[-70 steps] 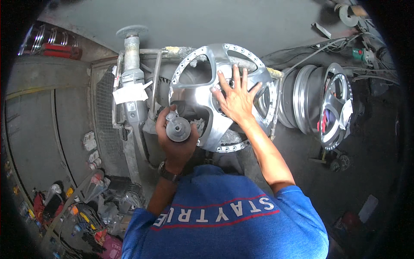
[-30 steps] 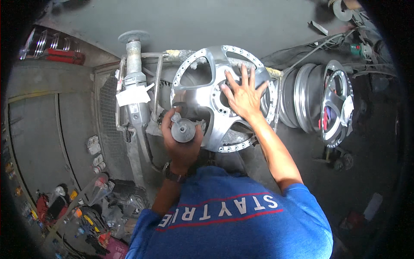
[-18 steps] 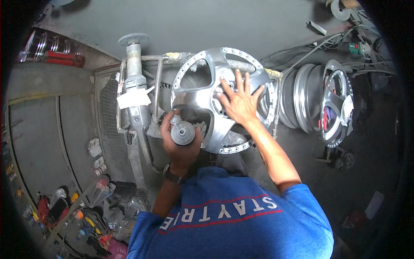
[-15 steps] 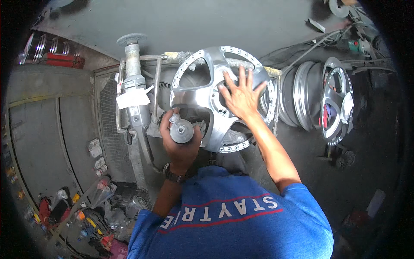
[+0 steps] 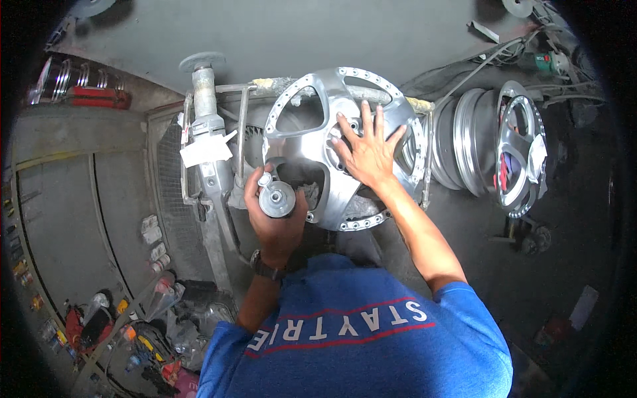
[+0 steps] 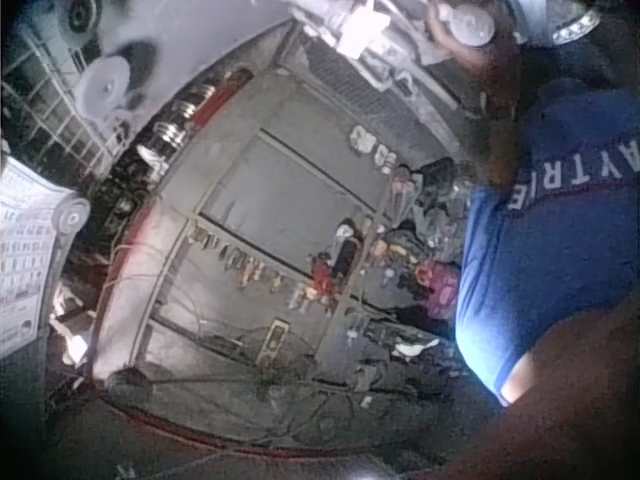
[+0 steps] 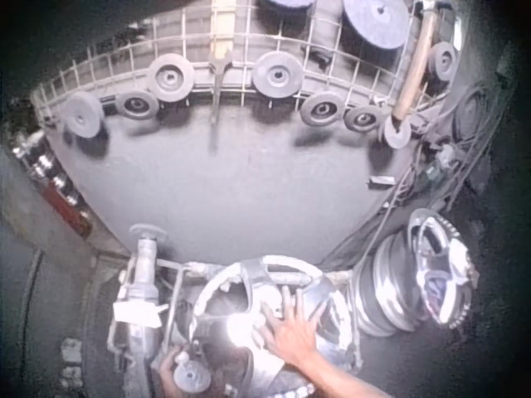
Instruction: The person sprays a silver car wheel with a can and wipes it with a white cloth. They then use scissors to cut a piece of the cloth and continue wiping the wheel surface. Another person briefly appears in the background.
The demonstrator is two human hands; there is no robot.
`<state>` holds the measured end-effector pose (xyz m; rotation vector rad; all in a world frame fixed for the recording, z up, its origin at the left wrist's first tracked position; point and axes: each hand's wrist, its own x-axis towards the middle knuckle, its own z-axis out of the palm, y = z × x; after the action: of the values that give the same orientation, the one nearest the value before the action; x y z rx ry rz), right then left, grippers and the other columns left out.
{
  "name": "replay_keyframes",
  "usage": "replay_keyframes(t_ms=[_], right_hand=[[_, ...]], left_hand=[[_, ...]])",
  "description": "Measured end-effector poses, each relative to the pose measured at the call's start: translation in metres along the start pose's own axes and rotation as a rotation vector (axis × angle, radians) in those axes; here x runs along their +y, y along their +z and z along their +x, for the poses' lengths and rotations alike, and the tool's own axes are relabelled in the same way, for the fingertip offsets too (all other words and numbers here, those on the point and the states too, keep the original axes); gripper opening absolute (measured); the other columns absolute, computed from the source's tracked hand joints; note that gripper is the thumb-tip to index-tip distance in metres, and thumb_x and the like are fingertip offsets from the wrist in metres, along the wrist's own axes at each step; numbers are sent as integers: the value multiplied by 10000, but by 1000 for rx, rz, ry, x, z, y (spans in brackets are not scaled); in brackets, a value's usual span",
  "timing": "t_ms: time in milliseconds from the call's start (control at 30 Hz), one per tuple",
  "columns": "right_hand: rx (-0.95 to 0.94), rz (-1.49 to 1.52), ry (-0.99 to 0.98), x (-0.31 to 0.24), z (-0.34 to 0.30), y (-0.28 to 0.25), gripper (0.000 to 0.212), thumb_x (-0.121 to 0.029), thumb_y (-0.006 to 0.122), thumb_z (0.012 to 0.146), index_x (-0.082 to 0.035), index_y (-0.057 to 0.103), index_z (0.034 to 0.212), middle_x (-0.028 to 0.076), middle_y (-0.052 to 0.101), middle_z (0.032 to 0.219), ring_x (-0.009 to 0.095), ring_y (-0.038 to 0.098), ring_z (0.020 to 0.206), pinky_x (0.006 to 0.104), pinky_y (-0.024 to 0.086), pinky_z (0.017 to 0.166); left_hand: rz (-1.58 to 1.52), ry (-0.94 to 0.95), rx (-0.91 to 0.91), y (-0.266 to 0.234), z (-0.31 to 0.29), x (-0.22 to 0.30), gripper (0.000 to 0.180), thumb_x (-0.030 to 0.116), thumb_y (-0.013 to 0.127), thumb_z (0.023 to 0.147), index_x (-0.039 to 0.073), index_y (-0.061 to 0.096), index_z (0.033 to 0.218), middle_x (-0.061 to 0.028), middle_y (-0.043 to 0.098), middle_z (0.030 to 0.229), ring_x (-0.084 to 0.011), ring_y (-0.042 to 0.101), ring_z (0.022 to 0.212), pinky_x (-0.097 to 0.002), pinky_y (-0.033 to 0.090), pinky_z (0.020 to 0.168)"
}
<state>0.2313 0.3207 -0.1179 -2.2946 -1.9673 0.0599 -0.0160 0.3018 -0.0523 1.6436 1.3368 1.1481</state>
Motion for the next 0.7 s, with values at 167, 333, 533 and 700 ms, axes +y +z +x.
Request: replay_keyframes(t_ms=[167,333,533,700], right_hand=[[-68,-30,-17,-8,0,-4,644,-676,537,1083,-363,579,1645,176,209,1863,488,132,1714,970,24,1145],[-167,22,45,-4,3,-12,641,-651,499,1101,-378,529,1681,172,173,1875,481,91,1723,968,25,1150],[-212,809,-80,-31,-30,-97,601,-457,670,1078,-216,613,1626,237,355,1795,457,357,1648,736,236,1296],[-84,544,-365,-90,-46,-149,576,-432,694,1071,-205,634,1597,225,454,1714,479,415,1596,732,282,1243]], left_hand=[[18,79,8,-1,0,-6,900,-43,886,842,-18,396,1597,-258,608,1538,-317,653,1346,-429,532,1131],[-74,37,-7,3,7,-3,885,-38,883,843,0,419,1596,-225,623,1514,-290,667,1295,-414,548,1092],[44,239,2,2,32,-6,844,29,898,817,5,493,1557,-216,656,1477,-352,696,1313,-446,567,1091],[8,156,-79,-13,37,7,884,95,908,789,45,493,1568,-226,673,1459,-407,690,1338,-476,583,1068]])
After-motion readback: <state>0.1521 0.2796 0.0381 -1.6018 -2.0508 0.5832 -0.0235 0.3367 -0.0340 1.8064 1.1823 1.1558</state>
